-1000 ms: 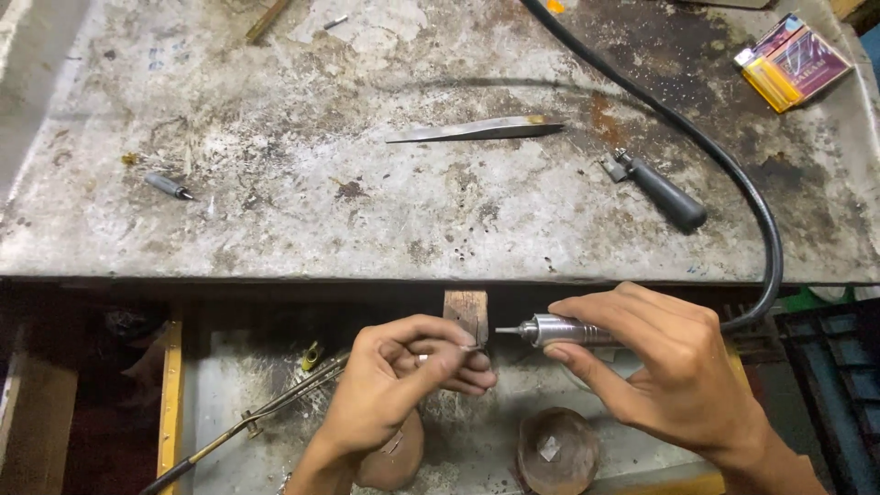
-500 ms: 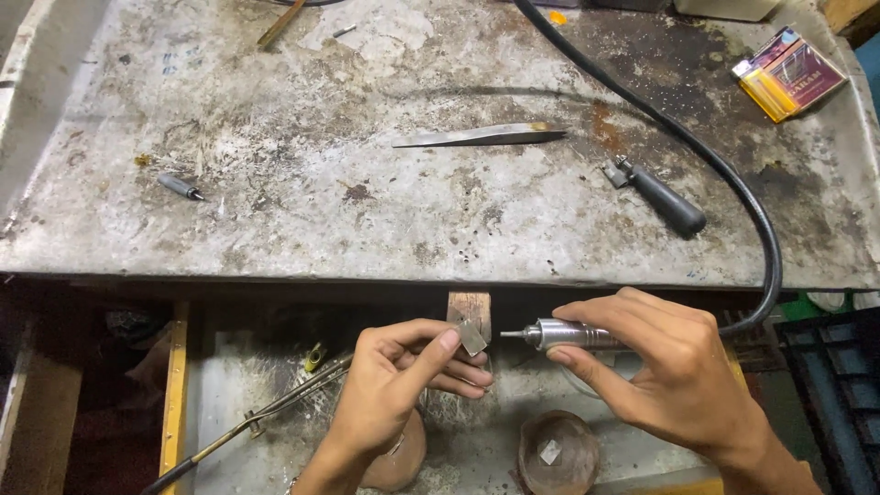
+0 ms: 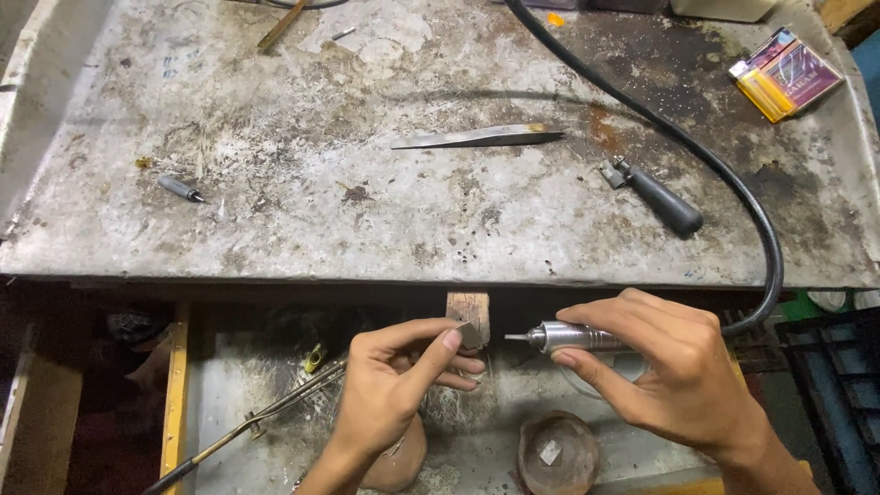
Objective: Polishing a small metal jewelry component using a handheld rotary tool at a workshop bench.
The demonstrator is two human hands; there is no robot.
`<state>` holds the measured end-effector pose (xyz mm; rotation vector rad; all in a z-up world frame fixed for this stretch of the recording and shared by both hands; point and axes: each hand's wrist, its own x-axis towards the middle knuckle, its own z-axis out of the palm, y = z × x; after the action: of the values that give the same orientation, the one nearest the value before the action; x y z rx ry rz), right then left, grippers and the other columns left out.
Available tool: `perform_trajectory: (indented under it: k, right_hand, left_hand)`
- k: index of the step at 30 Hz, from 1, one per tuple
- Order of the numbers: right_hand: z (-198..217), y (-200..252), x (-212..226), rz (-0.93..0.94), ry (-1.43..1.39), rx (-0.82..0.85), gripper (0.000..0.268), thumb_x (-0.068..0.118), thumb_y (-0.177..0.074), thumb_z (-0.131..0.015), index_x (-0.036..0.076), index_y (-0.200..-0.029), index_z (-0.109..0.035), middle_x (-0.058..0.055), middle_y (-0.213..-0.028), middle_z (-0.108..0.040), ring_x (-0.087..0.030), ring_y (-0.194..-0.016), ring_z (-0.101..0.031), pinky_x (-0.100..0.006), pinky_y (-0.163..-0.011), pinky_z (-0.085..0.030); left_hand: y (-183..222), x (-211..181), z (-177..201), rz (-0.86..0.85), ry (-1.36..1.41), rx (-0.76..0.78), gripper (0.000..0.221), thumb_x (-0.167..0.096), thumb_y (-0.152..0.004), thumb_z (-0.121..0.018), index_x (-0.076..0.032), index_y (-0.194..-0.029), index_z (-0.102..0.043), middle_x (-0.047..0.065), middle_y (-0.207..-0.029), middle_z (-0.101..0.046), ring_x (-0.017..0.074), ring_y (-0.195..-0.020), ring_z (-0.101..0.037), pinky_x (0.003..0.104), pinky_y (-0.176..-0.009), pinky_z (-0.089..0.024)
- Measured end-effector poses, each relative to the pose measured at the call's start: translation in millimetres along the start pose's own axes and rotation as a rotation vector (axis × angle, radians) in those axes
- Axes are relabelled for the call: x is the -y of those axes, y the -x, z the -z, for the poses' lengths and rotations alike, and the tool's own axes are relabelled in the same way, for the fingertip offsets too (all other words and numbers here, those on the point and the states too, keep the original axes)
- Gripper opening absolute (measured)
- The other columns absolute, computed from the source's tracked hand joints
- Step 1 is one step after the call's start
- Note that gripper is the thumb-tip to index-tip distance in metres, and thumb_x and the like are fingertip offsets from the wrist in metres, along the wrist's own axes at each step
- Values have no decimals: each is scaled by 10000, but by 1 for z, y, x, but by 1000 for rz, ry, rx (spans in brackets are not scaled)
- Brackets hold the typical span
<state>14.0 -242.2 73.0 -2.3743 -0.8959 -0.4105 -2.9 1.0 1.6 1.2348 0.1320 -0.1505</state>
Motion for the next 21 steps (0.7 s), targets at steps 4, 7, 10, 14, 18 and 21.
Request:
perform_trajectory:
  k: [4,7,10,14,18,21]
  right_hand:
    - [1,2,0,-3,-8,-8,291,200,-803,-835,45,-1028,-734,-37,-902,-788,-166,-711,-736,-281,-676,-577]
    - [1,6,-1,-9,5,-14,283,210,-800,-841,57,-1015,-740,-28,-913,-792,-161,-721,-740,-282,-690,-569]
    - [5,10,-4,4,6,-17,291,201,-807,-837,55,-1038,-737,-32,-909,-787,-171,-727,-740,-294,-697,-572]
    - [9,18,-6,12,7,-29,291,213,-803,-840,52,-1025,-744,-37,-883,-785,-167,-704,-736,-292,-678,-576]
    - [8,26,-8,57,61,-35,284,246,-811,-843,69,-1015,-756,-25,-907,-795,-162,-740,-753,-319,-737,-593]
    - [-2,40,-15,71,159,-14,277,347,-849,-806,122,-1006,-771,2,-912,-795,-151,-734,-732,-290,-677,-571]
  left_hand:
    - [5,-5,-3,-197,-67,-4,184,-77,-874,-750,50,-997,-803,205,-817,-832,285,-665,-855,327,-530,-748]
    - [10,-9,-2,-352,-179,41,109,-3,-865,-752,35,-957,-794,183,-879,-815,242,-732,-847,291,-631,-766]
    - [14,-11,2,-630,-448,98,133,-11,-834,-806,-60,-957,-795,139,-981,-812,176,-899,-810,205,-699,-711]
    - [23,-8,1,-778,-557,73,133,-15,-878,-763,-59,-1004,-762,96,-840,-739,143,-670,-729,216,-578,-611]
    - [33,4,0,-773,-577,23,153,0,-852,-759,-52,-996,-760,86,-958,-824,141,-812,-823,176,-608,-642]
    - [40,1,-4,-655,-464,79,221,-27,-862,-710,-13,-1079,-753,127,-1034,-825,207,-912,-844,250,-798,-704]
